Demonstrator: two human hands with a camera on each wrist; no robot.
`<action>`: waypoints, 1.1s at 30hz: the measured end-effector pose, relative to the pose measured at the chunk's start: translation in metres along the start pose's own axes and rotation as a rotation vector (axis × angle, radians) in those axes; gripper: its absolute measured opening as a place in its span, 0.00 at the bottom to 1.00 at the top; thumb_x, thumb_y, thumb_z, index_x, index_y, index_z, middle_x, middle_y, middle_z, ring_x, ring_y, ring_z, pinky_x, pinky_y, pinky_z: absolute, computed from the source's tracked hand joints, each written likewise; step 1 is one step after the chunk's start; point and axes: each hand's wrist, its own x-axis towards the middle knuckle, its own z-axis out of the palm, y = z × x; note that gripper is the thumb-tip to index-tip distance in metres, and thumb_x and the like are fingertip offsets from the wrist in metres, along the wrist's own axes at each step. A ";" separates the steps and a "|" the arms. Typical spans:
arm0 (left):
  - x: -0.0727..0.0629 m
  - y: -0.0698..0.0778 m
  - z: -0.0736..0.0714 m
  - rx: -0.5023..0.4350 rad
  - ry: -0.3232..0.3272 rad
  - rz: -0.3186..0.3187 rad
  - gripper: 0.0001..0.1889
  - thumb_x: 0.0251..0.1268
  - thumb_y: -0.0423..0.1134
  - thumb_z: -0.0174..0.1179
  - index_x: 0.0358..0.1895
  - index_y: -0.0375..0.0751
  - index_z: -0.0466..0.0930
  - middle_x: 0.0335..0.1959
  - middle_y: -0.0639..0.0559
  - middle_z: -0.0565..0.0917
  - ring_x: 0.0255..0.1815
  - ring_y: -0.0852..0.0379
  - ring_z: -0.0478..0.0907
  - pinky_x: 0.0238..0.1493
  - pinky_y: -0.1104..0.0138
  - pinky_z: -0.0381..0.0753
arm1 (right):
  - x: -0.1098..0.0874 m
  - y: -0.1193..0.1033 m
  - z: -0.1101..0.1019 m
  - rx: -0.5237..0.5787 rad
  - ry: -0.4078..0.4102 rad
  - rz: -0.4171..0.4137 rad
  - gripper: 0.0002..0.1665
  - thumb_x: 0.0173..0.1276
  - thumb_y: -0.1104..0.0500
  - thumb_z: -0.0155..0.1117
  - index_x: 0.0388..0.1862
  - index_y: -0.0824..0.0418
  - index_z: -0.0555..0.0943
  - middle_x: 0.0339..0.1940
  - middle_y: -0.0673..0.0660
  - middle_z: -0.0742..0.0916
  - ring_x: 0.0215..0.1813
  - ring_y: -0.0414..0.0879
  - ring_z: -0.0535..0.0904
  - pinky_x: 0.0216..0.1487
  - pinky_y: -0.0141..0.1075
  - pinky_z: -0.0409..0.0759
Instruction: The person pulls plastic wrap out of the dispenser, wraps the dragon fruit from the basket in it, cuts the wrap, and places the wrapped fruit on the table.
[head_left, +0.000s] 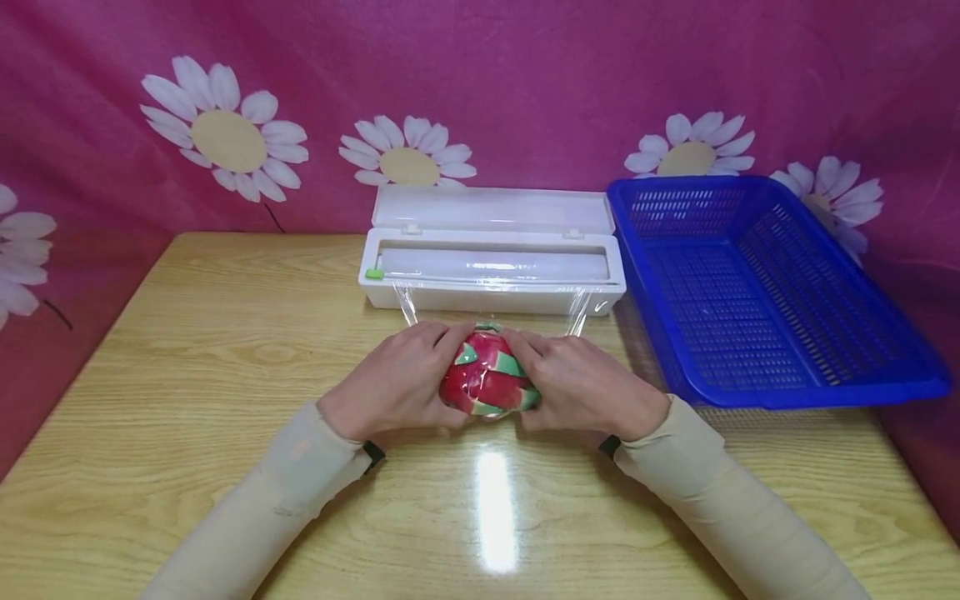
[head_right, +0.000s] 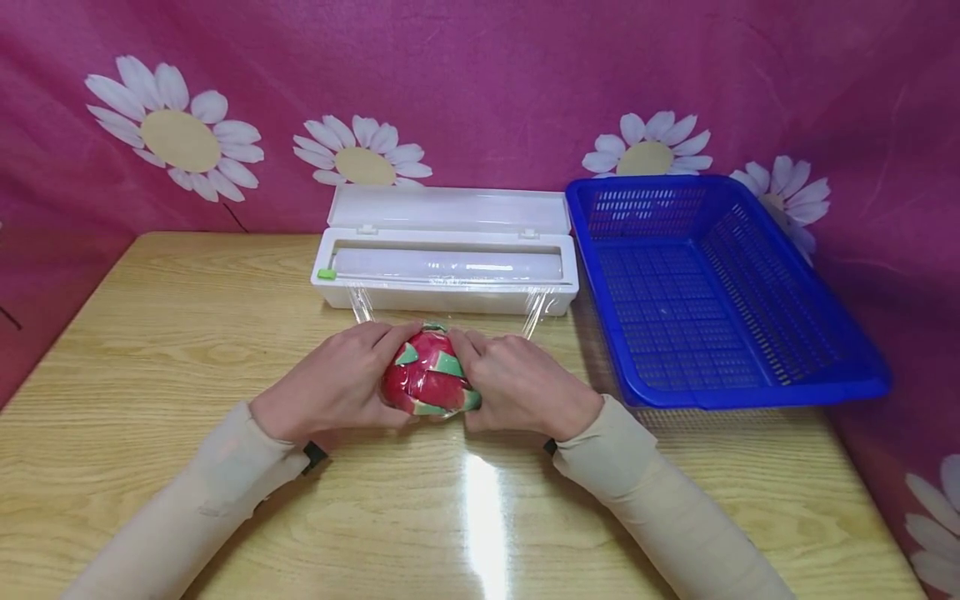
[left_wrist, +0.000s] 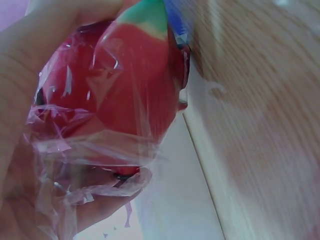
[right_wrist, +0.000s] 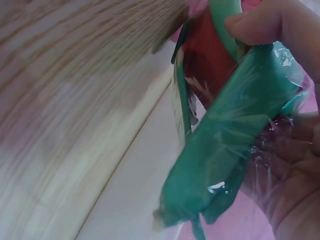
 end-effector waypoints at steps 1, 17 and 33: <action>0.000 0.000 0.000 -0.002 -0.004 -0.001 0.53 0.44 0.60 0.78 0.73 0.36 0.68 0.57 0.44 0.85 0.57 0.48 0.84 0.58 0.58 0.89 | 0.000 0.000 0.000 0.002 -0.002 0.000 0.58 0.48 0.43 0.81 0.73 0.69 0.70 0.57 0.58 0.88 0.44 0.51 0.91 0.46 0.42 0.91; -0.006 -0.004 0.003 -0.109 -0.013 0.006 0.50 0.46 0.61 0.78 0.70 0.37 0.71 0.55 0.48 0.87 0.52 0.54 0.86 0.55 0.62 0.89 | -0.003 -0.002 -0.003 0.097 -0.049 -0.018 0.54 0.49 0.50 0.81 0.74 0.60 0.66 0.58 0.57 0.88 0.38 0.44 0.87 0.43 0.37 0.89; -0.010 -0.001 -0.003 -0.256 -0.147 -0.095 0.50 0.45 0.61 0.79 0.72 0.46 0.69 0.59 0.53 0.85 0.53 0.58 0.83 0.53 0.66 0.89 | -0.008 -0.001 -0.006 0.168 -0.054 -0.064 0.50 0.48 0.50 0.77 0.71 0.59 0.69 0.40 0.50 0.89 0.31 0.36 0.80 0.34 0.28 0.82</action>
